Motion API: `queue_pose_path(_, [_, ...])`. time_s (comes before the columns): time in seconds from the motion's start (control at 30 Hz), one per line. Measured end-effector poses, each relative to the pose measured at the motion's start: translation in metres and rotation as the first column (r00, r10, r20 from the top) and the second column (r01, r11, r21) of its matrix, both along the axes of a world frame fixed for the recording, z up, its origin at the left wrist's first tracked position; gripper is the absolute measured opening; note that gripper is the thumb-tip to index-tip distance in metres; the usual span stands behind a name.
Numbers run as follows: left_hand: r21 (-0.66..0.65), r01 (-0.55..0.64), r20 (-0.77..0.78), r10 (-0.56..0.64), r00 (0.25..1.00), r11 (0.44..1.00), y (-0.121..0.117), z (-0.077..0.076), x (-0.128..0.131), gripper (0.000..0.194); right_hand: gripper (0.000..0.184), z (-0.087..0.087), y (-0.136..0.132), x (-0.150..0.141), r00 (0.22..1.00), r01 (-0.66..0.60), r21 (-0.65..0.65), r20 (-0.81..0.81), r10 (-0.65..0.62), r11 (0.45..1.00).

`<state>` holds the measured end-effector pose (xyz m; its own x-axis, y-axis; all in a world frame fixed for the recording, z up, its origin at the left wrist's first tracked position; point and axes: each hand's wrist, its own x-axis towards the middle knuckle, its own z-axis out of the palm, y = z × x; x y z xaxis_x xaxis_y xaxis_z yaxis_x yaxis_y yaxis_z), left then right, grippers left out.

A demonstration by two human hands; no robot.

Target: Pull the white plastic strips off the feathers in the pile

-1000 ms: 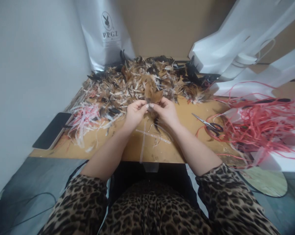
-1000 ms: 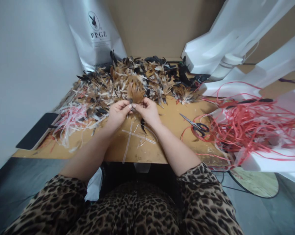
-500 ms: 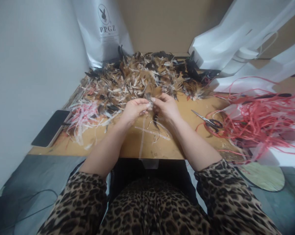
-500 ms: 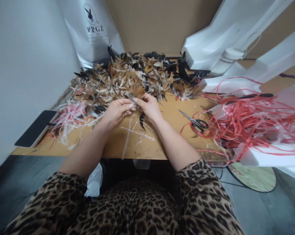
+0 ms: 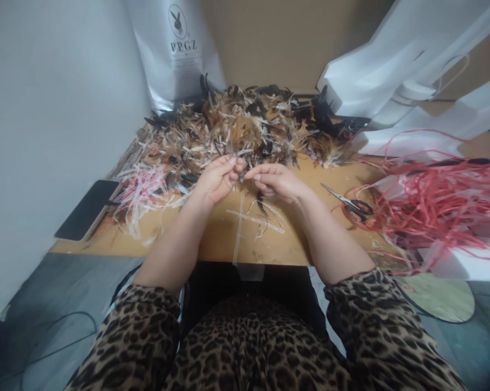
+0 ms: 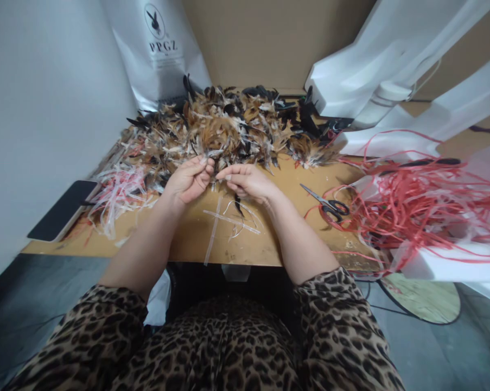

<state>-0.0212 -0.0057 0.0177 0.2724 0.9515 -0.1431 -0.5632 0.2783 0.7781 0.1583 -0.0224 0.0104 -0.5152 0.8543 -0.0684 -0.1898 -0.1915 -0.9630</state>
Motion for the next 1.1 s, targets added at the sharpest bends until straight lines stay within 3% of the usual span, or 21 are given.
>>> queue_pose_path(0.17, [0.036,0.043,0.008,-0.043,0.999,0.998,-0.003,0.004,0.000,0.021,0.005,0.001,0.001,0.004,0.999,0.034,0.020,0.007,-0.035,0.999])
queue_pose_path(0.53, [0.127,0.101,-0.143,-0.082,0.986,0.987,-0.004,0.004,-0.003,0.025,0.049,0.009,0.011,0.016,0.931,0.206,-0.147,-0.275,-0.240,0.967])
queue_pose_path(0.67, [0.144,0.146,-0.224,-0.111,0.968,0.979,-0.006,0.002,-0.001,0.028,0.051,0.006,0.014,0.019,0.903,0.306,-0.092,-0.287,-0.320,0.947])
queue_pose_path(0.8, [0.171,0.118,-0.265,-0.070,0.962,0.978,-0.006,0.002,-0.001,0.028,0.047,0.006,0.018,0.033,0.867,0.391,0.017,-0.343,-0.362,0.920])
queue_pose_path(0.93, [0.212,0.045,-0.267,0.014,0.964,0.976,-0.001,0.002,-0.006,0.025,0.038,0.011,0.022,0.053,0.776,0.486,-0.054,-0.433,-0.459,0.872])
queue_pose_path(1.1, [0.295,-0.046,-0.283,0.133,0.950,0.954,0.007,0.000,-0.016,0.023,0.031,0.019,0.022,0.063,0.570,0.581,-0.271,-0.537,-0.622,0.767])
